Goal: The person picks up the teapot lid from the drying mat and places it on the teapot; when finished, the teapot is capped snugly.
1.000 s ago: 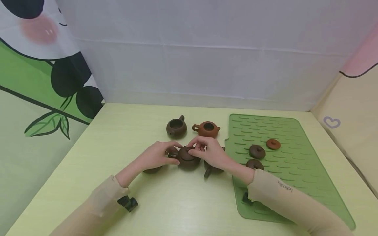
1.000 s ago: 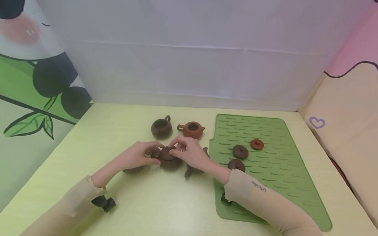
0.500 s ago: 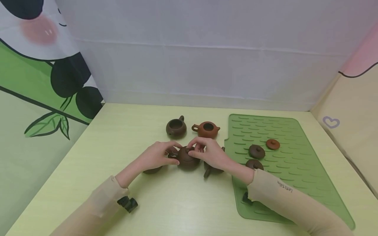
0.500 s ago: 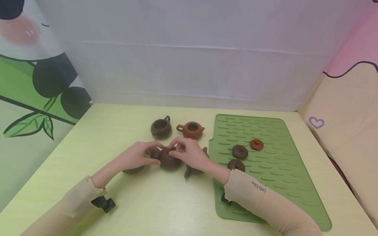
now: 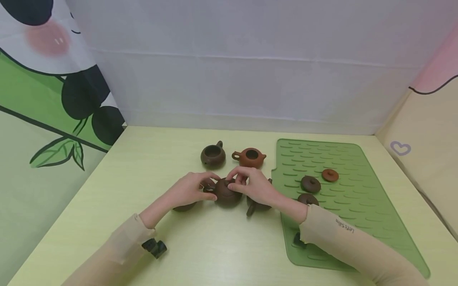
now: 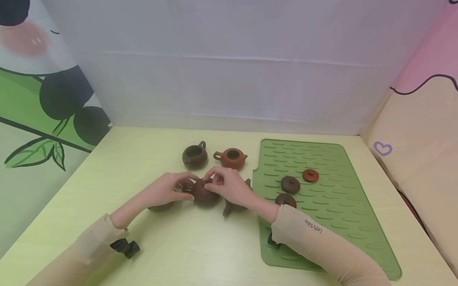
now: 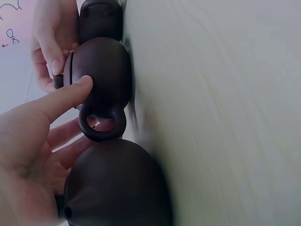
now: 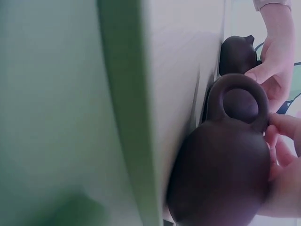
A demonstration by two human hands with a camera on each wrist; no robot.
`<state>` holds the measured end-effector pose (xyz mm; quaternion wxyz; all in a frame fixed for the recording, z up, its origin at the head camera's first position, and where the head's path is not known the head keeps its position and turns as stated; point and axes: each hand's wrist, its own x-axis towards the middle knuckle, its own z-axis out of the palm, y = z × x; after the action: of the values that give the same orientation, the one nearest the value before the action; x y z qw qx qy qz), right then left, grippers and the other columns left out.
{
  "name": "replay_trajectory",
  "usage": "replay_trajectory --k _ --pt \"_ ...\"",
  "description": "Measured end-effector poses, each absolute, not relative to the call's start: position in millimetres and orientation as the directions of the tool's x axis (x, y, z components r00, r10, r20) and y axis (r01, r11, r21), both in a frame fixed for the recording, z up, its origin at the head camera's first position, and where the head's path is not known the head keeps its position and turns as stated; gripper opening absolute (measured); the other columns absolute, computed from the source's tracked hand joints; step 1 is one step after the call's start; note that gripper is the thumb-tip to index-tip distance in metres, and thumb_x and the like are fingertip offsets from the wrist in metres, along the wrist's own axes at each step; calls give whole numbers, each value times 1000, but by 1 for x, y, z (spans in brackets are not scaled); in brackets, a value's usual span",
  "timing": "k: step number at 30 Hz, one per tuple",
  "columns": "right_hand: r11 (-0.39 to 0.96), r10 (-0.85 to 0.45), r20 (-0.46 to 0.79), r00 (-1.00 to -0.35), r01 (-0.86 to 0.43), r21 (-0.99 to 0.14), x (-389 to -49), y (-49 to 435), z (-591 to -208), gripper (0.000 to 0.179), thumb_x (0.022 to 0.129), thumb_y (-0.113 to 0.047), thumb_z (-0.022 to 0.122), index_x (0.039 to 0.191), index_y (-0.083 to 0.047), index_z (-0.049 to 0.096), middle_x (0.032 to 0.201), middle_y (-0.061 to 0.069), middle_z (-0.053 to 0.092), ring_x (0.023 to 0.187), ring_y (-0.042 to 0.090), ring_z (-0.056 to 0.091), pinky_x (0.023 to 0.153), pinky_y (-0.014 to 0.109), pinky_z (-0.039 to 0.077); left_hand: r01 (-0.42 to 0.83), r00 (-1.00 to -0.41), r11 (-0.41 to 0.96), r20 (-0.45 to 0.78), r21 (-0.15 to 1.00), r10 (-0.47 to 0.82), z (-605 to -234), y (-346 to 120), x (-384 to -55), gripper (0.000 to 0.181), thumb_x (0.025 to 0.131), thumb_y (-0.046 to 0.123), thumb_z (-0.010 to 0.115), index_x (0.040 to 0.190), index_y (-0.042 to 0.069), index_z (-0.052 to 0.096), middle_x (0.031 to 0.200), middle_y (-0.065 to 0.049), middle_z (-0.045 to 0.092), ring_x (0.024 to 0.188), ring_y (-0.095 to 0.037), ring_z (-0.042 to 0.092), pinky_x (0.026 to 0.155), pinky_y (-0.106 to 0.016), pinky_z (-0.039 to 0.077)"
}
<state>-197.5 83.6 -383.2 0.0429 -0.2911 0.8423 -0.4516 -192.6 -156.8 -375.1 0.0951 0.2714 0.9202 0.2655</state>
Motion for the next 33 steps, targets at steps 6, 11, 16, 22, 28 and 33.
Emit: replay_trajectory --k 6,11,16,22,28,33 --pt "419 -573 220 -789 -513 -749 -203 94 -374 21 87 -18 75 108 -12 72 70 -3 59 64 7 54 60 22 45 473 -820 710 -34 522 571 -373 -156 -193 46 85 26 78 125 14 61 102 -2 75 95 -15 70 83 -33 54" --pt "429 -579 244 -778 -544 -721 -208 110 -363 17 87 -15 76 103 -15 72 70 -5 59 66 9 54 65 25 48 489 -809 712 -45 504 586 -371 -156 -193 48 85 25 78 127 10 60 107 -6 74 99 -18 70 86 -35 55" --pt "446 -549 230 -803 -515 -732 -210 131 -351 15 89 -19 74 103 -23 71 72 -6 58 70 11 53 68 26 46 486 -814 715 -37 502 579 -365 -154 -191 61 85 25 77 138 6 53 129 -13 66 113 -27 67 95 -42 55" --pt "479 -482 241 -842 -484 -732 -213 160 -348 16 90 -21 73 106 -19 71 75 -3 59 70 13 52 65 26 44 528 -823 693 96 491 559 -361 -140 -182 69 85 35 78 143 12 50 147 -9 51 135 -31 50 109 -49 44" --pt "505 -410 253 -876 -450 -737 -213 189 -348 18 91 -20 71 109 -20 70 74 -1 59 71 13 53 68 24 44 606 -785 629 237 488 572 -369 -118 -178 61 85 37 77 138 16 56 146 -5 52 138 -28 45 114 -48 40" --pt "535 -355 279 -892 -439 -722 -213 210 -348 20 93 -23 70 112 -18 70 75 1 61 71 12 53 69 23 45 661 -745 597 304 454 594 -372 -104 -181 54 87 32 76 137 20 58 144 -2 54 136 -25 48 113 -45 41"
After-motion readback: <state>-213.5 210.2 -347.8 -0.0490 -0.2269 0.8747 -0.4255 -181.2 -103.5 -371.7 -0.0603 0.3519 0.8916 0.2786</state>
